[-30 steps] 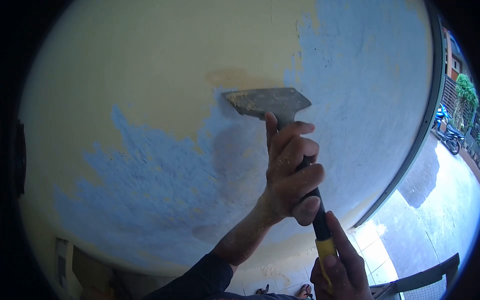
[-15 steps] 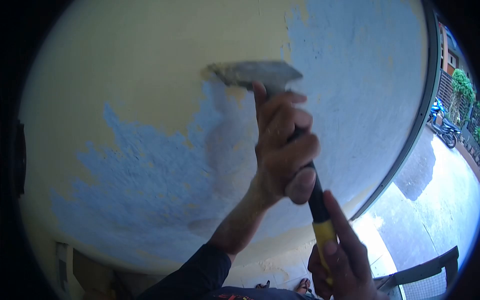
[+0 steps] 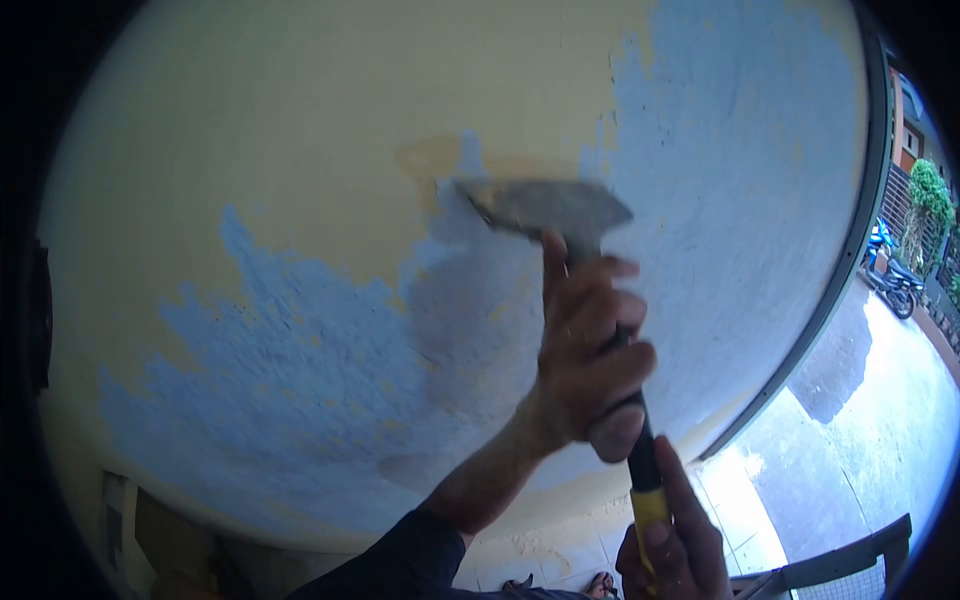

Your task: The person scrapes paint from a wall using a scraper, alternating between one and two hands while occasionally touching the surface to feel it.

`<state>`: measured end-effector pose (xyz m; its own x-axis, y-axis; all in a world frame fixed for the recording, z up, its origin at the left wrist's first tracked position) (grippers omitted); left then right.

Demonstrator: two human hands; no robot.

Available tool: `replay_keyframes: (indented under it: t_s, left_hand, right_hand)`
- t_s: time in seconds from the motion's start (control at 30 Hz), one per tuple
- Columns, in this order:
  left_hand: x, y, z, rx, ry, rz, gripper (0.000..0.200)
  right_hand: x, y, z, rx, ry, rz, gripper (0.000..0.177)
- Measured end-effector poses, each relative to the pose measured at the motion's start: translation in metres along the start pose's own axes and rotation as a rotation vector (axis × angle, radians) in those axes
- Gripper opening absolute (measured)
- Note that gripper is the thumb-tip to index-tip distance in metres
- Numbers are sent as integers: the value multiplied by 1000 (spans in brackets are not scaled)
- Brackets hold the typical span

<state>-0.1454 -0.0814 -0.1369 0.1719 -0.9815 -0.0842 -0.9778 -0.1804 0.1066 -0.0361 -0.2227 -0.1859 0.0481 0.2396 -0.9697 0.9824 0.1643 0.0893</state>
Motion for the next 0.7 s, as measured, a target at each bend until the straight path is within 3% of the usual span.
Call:
replay_keyframes:
  t_s: [0.1,0.23,0.33,0.4,0.43,0.53,0.63,0.7]
  left_hand:
    - [-8,7,-30,73,-144,-17,42]
    - [-1,1,-11,118,-43,43,52]
    - [-5,2,-4,106,-68,41,53]
    - [-10,10,-23,94,-84,59,54]
    - [-10,13,-32,94,-116,31,54]
    - [-7,8,-22,142,-157,43,50]
    - [-1,7,-1,53,-32,38,44]
    - [-7,10,-21,91,-90,57,44]
  right_hand:
    - [-14,4,-13,-40,24,-91,67]
    - [-5,0,-4,46,20,11,66]
    - [-2,-5,0,-29,-96,-73,64]
    - [-17,-7,-12,-3,-81,-86,64]
    - [-24,-5,-18,31,38,23,65]
    - [-18,-4,-8,0,9,4,64]
    - [1,-8,-1,-51,-24,-88,63]
    - [-10,-10,-8,-86,-20,-149,63]
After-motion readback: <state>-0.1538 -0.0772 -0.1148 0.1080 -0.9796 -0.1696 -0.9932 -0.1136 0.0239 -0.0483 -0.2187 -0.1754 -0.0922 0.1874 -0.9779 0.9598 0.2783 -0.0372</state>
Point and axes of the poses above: each hand's wrist, its own z-axis away from the middle knuckle, its own y-axis out of the back of the hand, x = y × z, the point moved 4 cm from there along -z, towards the middle knuckle, and after that the axes turned 5 degrees about z, right-handed, at the moved point
